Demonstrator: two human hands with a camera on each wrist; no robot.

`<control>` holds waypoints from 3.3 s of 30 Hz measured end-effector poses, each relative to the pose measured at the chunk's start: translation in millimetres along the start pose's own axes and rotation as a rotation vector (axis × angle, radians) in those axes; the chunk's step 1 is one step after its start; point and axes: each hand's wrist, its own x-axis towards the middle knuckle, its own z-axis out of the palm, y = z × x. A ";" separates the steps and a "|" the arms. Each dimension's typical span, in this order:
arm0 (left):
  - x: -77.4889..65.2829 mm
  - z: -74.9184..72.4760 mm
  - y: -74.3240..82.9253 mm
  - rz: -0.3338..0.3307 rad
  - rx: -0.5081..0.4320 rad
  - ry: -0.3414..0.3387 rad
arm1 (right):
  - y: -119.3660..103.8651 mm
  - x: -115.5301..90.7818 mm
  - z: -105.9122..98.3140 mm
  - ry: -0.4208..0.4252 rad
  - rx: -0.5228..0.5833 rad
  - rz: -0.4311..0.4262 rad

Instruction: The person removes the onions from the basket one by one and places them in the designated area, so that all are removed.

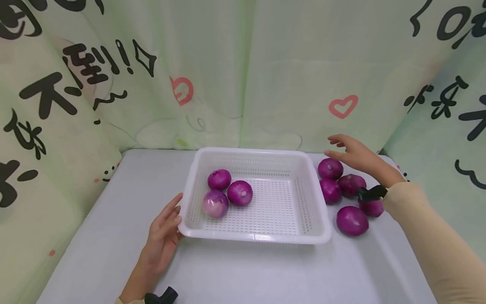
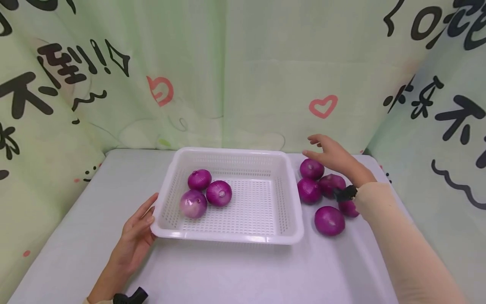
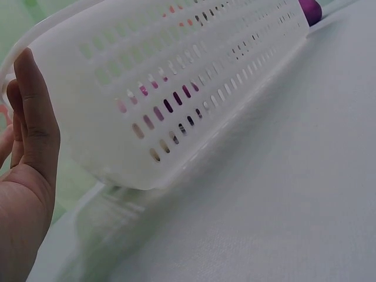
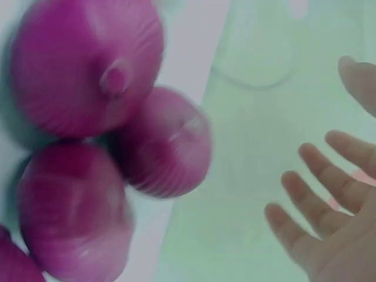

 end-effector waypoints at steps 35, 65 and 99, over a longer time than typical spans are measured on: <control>1.8 0.2 -1.1 -0.010 0.006 0.006 | -113.2 5.7 47.5 -0.172 0.214 -0.360; 0.2 -1.1 0.2 -0.001 0.020 -0.012 | -142.6 35.4 135.1 -0.473 0.097 -0.333; 1.3 0.5 0.9 -0.011 0.029 0.014 | -152.7 40.4 172.4 -0.443 -0.075 -0.379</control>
